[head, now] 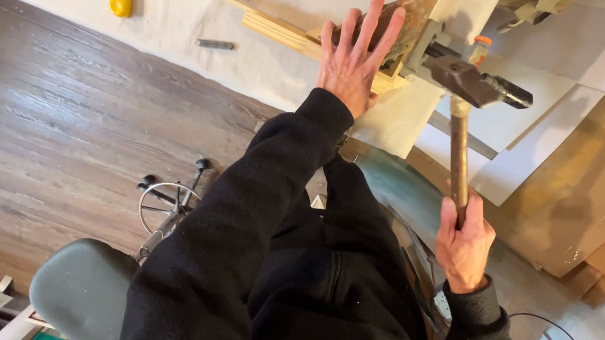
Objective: The person clamps a wooden picture frame corner in a corner vise, tightens the clamp screw by hand, and hammers brads into the joint. They then release the clamp, reposition the frame, pick up additional frame sticks from the table, and handle a utility knife while working at the bench.
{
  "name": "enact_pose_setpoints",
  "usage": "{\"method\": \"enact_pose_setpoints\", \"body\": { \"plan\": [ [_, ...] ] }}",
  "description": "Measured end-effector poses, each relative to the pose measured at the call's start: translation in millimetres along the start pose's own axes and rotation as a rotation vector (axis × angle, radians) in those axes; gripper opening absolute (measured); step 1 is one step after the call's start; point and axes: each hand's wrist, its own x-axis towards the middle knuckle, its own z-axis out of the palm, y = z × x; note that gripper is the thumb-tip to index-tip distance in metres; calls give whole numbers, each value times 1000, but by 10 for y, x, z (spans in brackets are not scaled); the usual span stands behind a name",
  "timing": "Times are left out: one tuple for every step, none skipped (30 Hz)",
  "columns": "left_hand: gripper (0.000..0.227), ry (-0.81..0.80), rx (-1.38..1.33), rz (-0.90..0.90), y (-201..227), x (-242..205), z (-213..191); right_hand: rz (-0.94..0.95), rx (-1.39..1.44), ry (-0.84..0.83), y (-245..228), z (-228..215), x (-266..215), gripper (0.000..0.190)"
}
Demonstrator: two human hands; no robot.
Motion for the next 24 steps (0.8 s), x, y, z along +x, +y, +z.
{"method": "enact_pose_setpoints", "body": {
  "plan": [
    [142, -6, -8, -9, 23, -36, -35, 1, -15, -9, 21, -26, -30, 29],
    [142, -12, -16, -18, 48, -65, -72, 2, -29, -18, 40, -58, -55, 30],
    [142, 1, -11, -11, 75, -64, -125, -6, -27, -6, 251, -55, -37, 30],
    [137, 27, -40, 8, 102, -57, -178, 87, -88, -18, 463, -55, -8, 28],
    [132, 47, -69, 25, 134, -69, -230, 185, -148, -36, 670, -58, 7, 27],
    [132, 53, -65, 31, 139, -124, -229, 182, -145, -28, 628, -128, 177, 27],
    [100, 84, -5, 71, 184, -235, -222, 183, -152, -3, 586, -230, 270, 28],
    [70, 114, 55, 113, 232, -342, -212, 183, -159, 22, 551, -333, 368, 29],
    [70, 128, 50, 128, 253, -369, -181, 185, -163, 42, 544, -396, 639, 29],
    [54, 139, 7, 133, 268, -394, -148, 54, -123, 91, 533, -466, 911, 30],
    [40, 144, -29, 126, 269, -462, -131, -82, -80, 124, 515, -523, 1187, 32],
    [40, 151, -27, 128, 268, -417, -114, -87, -80, 129, 586, -531, 1511, 32],
    [36, 176, -35, 130, 266, -422, -109, -154, -98, 118, 655, -519, 1807, 31],
    [33, 201, -42, 132, 261, -430, -99, -222, -116, 106, 725, -497, 2102, 30],
    [33, 199, -33, 124, 260, -421, -97, -228, -107, 99, 716, -458, 2390, 30],
    [32, 191, -14, 128, 259, -412, -90, -391, -125, 110, 708, -411, 2679, 30],
    [32, 174, -1, 132, 277, -440, -87, -547, -144, 116, 711, -366, 2918, 31],
    [32, 163, 3, 124, 284, -465, -85, -544, -136, 105, 726, -303, 3077, 31],
    [29, 189, 17, 127, 285, -461, -69, -627, -228, 141, 742, -249, 3256, 32],
    [27, 215, 31, 129, 283, -458, -53, -710, -320, 179, 756, -191, 3435, 33],
    [27, 207, 34, 122, 292, -457, -87, -710, -313, 170, 867, -127, 3560, 33],
    [26, 213, 13, 121, 299, -458, -122, -716, -329, 153, 975, -58, 3681, 26],
    [26, 220, -10, 121, 306, -453, -150, -722, -348, 137, 1086, 6, 3800, 21],
    [26, 213, -9, 115, 315, -467, -176, -721, -343, 129, 1104, 26, 3860, 21]
  ]
}}
